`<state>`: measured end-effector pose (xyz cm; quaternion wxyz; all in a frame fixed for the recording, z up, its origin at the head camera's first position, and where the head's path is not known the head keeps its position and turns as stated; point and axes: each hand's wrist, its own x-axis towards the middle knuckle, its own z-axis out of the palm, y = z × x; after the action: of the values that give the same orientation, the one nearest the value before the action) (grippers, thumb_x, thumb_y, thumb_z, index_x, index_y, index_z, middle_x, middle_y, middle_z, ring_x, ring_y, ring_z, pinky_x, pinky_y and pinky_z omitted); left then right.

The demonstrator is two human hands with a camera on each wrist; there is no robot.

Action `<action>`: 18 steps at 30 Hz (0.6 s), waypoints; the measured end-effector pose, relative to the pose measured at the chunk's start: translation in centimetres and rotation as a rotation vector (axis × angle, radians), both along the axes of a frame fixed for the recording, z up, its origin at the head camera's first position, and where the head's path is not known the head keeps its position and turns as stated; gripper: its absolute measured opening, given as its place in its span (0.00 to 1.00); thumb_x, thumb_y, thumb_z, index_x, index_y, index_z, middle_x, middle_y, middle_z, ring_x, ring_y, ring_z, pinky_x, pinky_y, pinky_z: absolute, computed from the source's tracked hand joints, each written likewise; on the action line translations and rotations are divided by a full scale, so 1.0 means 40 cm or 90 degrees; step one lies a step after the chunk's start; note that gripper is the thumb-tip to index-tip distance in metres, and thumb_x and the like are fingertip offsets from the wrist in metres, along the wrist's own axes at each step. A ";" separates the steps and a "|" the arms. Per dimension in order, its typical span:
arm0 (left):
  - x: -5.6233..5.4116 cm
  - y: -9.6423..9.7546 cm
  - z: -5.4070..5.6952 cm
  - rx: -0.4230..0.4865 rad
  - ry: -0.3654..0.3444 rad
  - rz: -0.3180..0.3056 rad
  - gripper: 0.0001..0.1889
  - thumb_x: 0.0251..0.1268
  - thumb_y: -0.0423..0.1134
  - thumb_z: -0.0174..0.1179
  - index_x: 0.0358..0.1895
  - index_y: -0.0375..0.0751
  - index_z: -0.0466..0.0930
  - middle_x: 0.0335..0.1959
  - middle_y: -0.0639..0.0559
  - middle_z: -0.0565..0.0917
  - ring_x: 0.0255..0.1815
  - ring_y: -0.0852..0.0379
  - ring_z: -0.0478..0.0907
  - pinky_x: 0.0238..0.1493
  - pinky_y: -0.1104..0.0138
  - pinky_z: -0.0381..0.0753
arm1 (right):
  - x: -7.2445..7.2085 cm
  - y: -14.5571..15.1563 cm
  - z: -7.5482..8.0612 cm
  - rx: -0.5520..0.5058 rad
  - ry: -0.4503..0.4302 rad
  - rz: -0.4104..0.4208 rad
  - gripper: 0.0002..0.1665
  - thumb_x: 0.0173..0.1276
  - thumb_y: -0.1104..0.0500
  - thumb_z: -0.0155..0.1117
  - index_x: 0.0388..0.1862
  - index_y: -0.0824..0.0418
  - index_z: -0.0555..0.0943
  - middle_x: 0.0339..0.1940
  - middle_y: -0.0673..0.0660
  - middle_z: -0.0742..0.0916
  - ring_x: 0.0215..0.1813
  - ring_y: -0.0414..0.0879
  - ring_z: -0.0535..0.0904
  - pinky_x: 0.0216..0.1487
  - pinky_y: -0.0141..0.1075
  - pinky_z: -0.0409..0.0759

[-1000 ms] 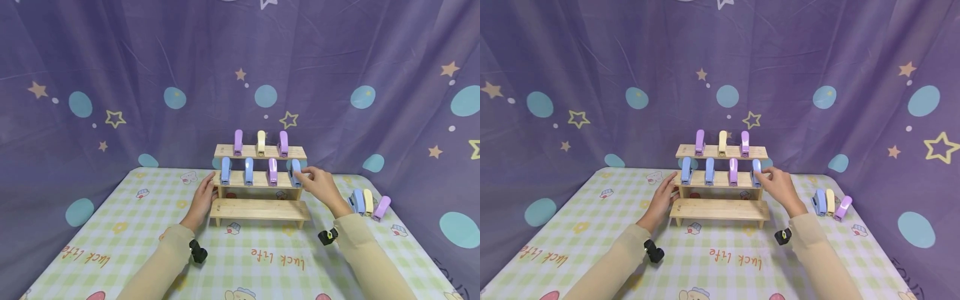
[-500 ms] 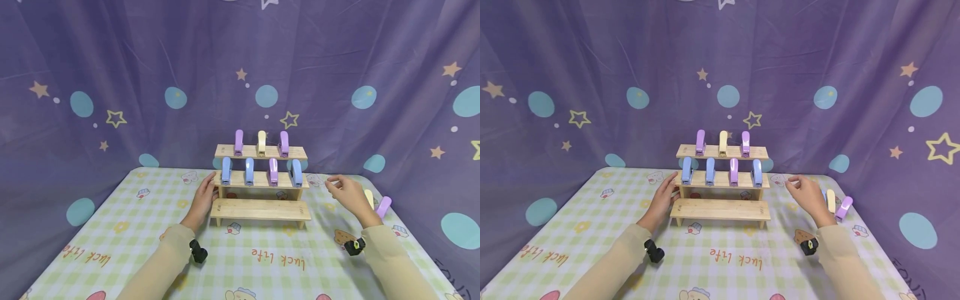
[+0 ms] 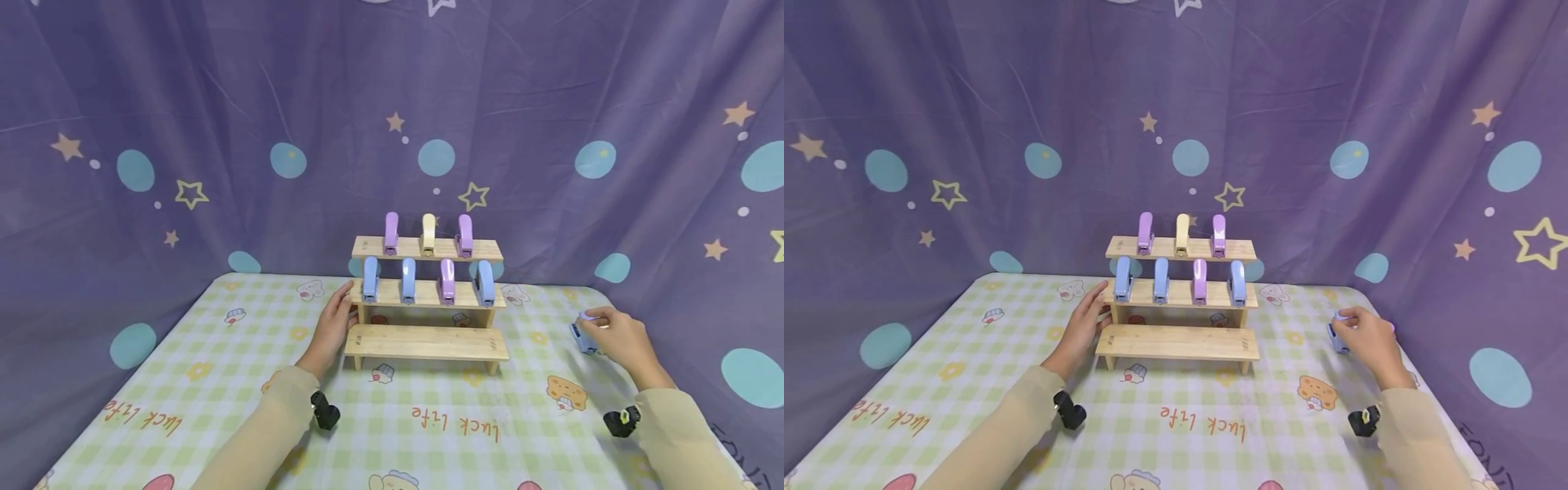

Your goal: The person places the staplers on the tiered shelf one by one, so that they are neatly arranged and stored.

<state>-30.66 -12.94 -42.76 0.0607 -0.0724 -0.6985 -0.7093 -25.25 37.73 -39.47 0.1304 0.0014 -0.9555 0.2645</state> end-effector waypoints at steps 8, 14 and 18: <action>0.004 -0.002 -0.001 -0.003 -0.005 -0.009 0.26 0.85 0.45 0.39 0.80 0.46 0.55 0.74 0.42 0.65 0.70 0.42 0.67 0.71 0.53 0.70 | -0.004 0.047 -0.036 -0.002 -0.044 -0.031 0.32 0.73 0.48 0.61 0.57 0.77 0.77 0.48 0.72 0.86 0.50 0.70 0.80 0.42 0.54 0.82; 0.007 -0.001 0.003 -0.006 -0.007 -0.008 0.26 0.85 0.45 0.39 0.80 0.45 0.55 0.75 0.41 0.63 0.71 0.40 0.66 0.72 0.52 0.69 | -0.019 0.053 -0.057 0.004 -0.033 -0.047 0.31 0.71 0.48 0.64 0.54 0.77 0.79 0.43 0.70 0.87 0.44 0.64 0.82 0.39 0.49 0.81; 0.008 0.000 0.006 -0.005 -0.005 -0.007 0.26 0.85 0.46 0.40 0.80 0.47 0.55 0.75 0.42 0.63 0.71 0.41 0.67 0.71 0.53 0.70 | -0.029 0.052 -0.068 0.010 -0.019 -0.063 0.31 0.70 0.47 0.66 0.53 0.76 0.81 0.38 0.64 0.87 0.38 0.55 0.78 0.33 0.39 0.75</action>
<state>-30.32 -12.94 -42.50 0.0538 -0.0734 -0.7013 -0.7071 -26.40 39.79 -42.18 0.1286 -0.0486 -0.9584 0.2499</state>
